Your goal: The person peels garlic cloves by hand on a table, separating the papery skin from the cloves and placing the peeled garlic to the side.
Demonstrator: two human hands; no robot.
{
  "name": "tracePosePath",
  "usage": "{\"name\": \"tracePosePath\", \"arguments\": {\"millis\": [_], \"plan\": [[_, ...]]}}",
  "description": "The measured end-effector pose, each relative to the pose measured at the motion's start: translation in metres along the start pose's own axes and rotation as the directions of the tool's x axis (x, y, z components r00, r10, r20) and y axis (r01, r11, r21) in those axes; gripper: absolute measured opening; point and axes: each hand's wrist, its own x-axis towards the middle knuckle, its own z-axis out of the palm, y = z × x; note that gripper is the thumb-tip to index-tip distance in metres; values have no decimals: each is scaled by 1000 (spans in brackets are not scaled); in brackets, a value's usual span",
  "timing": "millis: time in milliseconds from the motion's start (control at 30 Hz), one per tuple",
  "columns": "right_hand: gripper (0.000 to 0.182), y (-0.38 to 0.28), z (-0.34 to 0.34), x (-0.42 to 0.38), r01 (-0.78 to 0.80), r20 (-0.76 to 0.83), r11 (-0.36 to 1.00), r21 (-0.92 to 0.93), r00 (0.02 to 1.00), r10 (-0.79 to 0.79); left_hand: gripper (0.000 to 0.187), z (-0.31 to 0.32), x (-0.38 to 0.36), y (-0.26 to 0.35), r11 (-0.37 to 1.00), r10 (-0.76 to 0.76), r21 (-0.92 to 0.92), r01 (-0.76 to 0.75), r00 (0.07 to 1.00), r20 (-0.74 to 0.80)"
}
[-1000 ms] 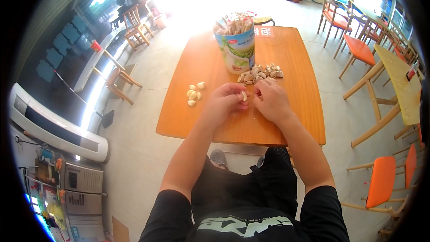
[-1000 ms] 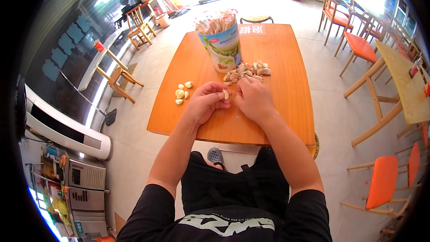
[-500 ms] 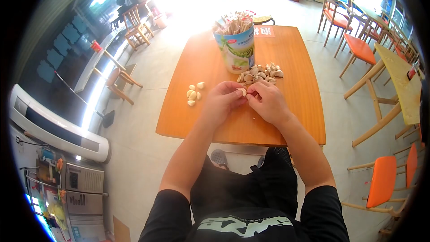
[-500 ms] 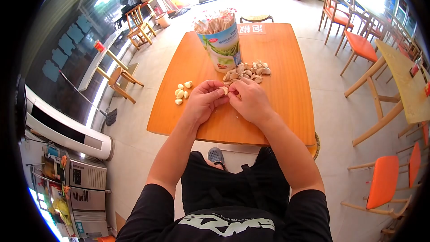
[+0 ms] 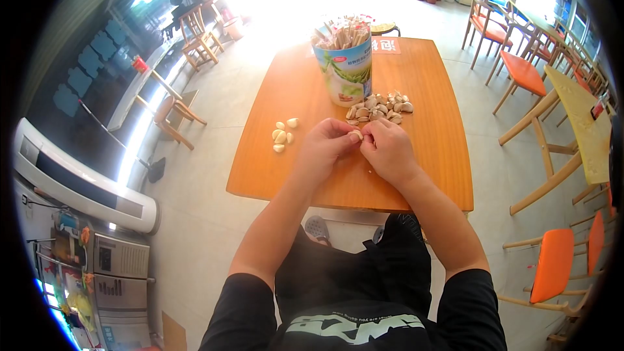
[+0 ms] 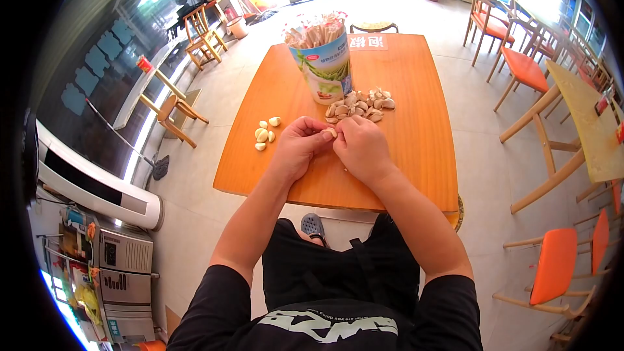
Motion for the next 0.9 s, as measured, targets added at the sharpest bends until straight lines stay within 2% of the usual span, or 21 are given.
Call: {"name": "tracePosePath", "arguments": {"millis": [267, 333, 400, 433, 500, 533, 633, 700, 833, 900], "plan": [[6, 2, -2, 3, 9, -35, 1000, -23, 999, -10, 16, 0, 0, 2, 999, -23, 39, 22, 999, 24], [6, 5, -5, 5, 3, -56, 1000, -31, 998, -5, 18, -2, -1, 4, 997, -50, 55, 45, 994, 92], [6, 11, -10, 6, -89, -47, 991, -98, 995, 85, 18, 0, -4, 7, 997, -62, 50, 58, 994, 95], [6, 13, -11, 5, -85, -45, 992, -97, 996, 81, 17, 1, -5, 8, 996, -78, 44, 74, 992, 103], [6, 16, -10, 3, -105, 41, 959, -263, 992, 120, 16, 1, -5, 8, 996, -87, 26, 85, 992, 88], [6, 15, -11, 2, -101, 42, 960, -261, 992, 116, 16, 1, -5, 7, 995, -101, 9, 101, 992, 76], [6, 13, -10, 1, -50, 78, 972, -229, 994, 70, 16, 1, -5, 8, 995, -79, -56, 82, 995, 69], [5, 14, -10, 2, -44, 66, 993, -108, 997, 51, 17, 0, -4, 6, 995, -75, -55, 79, 995, 63], [6, 5, -15, 4, 12, 36, 1000, -12, 999, -12, 18, -2, -3, 4, 995, -63, -80, 68, 996, 58], [7, -7, -17, 5, -141, 83, 983, 120, 988, 131, 18, -3, -1, 2, 994, -45, -97, 51, 997, 65]]}}
